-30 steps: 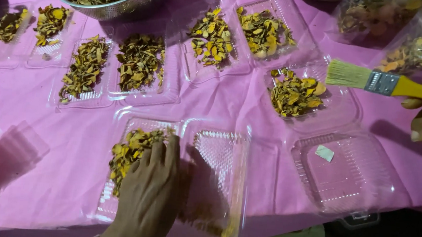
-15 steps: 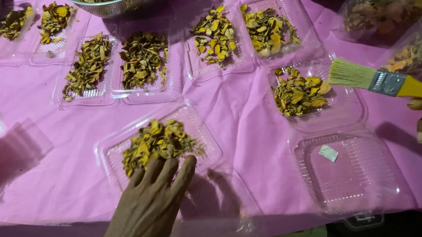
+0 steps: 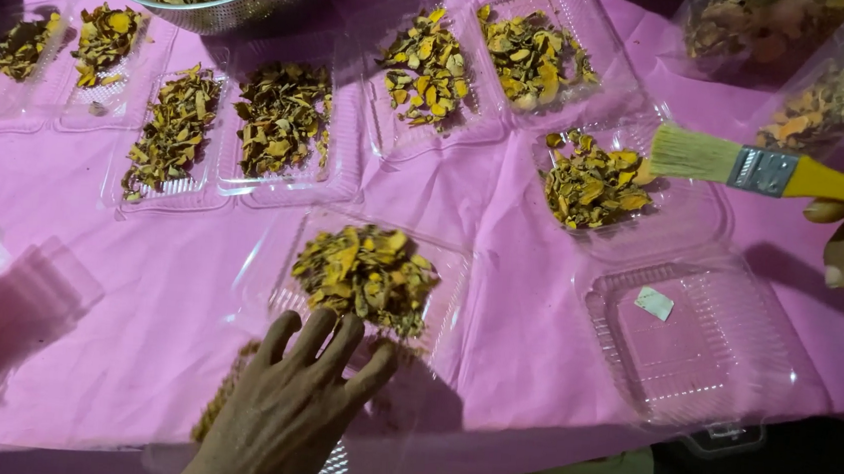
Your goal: Using a small paintbrush to clean out debris and dust from clear plastic clamshell containers.
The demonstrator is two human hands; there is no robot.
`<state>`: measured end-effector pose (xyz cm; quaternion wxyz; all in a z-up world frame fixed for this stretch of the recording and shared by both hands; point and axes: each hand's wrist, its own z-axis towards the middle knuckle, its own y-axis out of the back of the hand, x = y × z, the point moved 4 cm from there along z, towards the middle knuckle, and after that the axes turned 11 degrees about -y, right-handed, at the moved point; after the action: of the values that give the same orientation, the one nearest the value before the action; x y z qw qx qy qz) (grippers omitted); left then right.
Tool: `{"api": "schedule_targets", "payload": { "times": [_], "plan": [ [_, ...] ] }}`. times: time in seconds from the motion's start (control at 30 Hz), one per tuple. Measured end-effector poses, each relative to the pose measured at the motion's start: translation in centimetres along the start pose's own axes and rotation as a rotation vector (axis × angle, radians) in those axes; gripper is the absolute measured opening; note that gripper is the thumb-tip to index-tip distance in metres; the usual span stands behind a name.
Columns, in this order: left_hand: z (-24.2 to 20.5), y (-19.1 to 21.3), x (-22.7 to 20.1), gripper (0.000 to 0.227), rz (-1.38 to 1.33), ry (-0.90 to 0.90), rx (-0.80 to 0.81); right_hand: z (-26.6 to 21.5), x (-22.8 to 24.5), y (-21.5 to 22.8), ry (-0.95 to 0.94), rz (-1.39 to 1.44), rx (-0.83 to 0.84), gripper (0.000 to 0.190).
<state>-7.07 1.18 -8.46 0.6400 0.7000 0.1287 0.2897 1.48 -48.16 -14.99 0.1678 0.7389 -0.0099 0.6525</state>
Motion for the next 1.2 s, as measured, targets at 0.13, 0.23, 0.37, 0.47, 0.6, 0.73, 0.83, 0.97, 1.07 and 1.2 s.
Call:
{"api": "schedule_targets", "payload": {
  "times": [0.13,0.23,0.37,0.47,0.6,0.73,0.83,0.97,1.07,1.2],
  "plan": [
    [0.0,-0.2,-0.4,0.052,0.062,-0.024,-0.023,-0.1,-0.1,-0.3,0.065,-0.003,0.024,0.027],
    [0.0,-0.4,-0.9,0.051,0.083,-0.045,-0.021,0.0,-1.0,0.0,0.076,-0.001,0.02,0.029],
    [-0.5,-1.5,-1.4,0.061,0.062,-0.073,0.006,0.2,-2.3,0.4,0.083,0.002,0.027,0.031],
    [-0.7,-3.0,-0.7,0.08,0.089,-0.123,0.046,-1.0,-1.4,-0.7,0.08,0.057,0.047,0.032],
    [0.0,-1.8,0.8,0.099,0.131,-0.169,0.031,-2.7,1.1,-3.9,0.105,0.201,0.058,0.028],
    [-0.4,-2.6,1.3,0.093,0.159,-0.207,0.007,-4.6,3.8,-6.2,0.074,0.332,0.034,0.028],
    [-0.3,-2.5,1.6,0.079,0.165,-0.224,-0.005,-5.8,5.5,-7.8,0.032,0.314,-0.015,0.025],
    [-1.0,-3.7,2.1,0.076,0.135,-0.248,0.063,-6.2,5.9,-8.8,0.024,0.401,0.009,0.026],
    [0.0,-1.9,2.0,0.058,0.175,-0.257,0.034,-6.3,5.9,-9.2,0.044,0.365,0.004,0.024],
    [0.8,-1.2,2.0,0.051,0.208,-0.282,0.024,-6.9,5.8,-10.3,0.028,0.384,0.005,0.023]
  ]
}}
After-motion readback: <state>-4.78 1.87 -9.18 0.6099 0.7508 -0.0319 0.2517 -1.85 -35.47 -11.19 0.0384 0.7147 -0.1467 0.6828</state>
